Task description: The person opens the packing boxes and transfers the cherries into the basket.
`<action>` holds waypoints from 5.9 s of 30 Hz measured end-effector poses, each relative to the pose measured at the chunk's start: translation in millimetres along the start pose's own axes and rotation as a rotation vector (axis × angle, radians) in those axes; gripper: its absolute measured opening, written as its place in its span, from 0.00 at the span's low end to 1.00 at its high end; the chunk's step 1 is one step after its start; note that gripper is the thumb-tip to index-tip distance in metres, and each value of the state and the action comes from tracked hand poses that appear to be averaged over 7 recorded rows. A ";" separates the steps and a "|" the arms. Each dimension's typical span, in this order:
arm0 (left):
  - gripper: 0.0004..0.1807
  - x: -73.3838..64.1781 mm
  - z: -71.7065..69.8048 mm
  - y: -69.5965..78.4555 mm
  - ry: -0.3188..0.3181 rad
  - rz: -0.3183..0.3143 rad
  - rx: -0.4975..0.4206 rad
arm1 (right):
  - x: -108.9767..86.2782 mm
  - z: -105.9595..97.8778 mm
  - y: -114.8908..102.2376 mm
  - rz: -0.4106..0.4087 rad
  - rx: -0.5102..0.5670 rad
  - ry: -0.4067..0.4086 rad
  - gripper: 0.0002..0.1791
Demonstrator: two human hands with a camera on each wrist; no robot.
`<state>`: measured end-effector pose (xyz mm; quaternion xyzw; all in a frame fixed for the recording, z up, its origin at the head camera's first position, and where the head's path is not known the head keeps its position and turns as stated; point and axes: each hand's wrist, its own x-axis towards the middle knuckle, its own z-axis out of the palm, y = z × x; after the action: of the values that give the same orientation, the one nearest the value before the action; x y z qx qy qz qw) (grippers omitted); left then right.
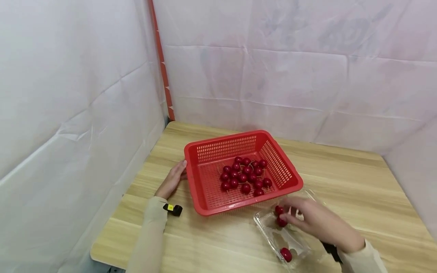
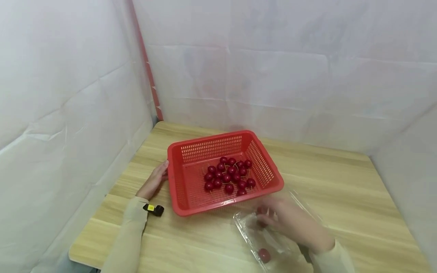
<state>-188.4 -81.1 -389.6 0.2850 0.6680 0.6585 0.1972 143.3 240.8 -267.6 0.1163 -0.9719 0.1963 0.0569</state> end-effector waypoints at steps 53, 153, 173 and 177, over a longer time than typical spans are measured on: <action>0.33 5.5 9.9 -5.9 -0.024 0.017 -0.063 | 104.0 -41.9 7.7 -0.065 -0.050 0.004 0.11; 0.36 34.5 21.2 4.8 -0.124 0.024 -0.003 | 2.3 -62.3 -16.3 0.216 -0.067 0.119 0.08; 0.32 39.5 56.5 -7.6 -0.151 0.041 -0.072 | 147.9 -41.5 117.4 0.409 -0.144 -0.178 0.10; 0.32 45.9 60.4 -1.1 -0.163 0.037 -0.048 | 144.7 -39.4 121.8 0.410 -0.151 -0.186 0.09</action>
<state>-184.8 -5.3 -388.8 0.3453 0.6285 0.6522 0.2457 -24.3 336.0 -253.8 -0.0704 -0.9883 0.1188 -0.0654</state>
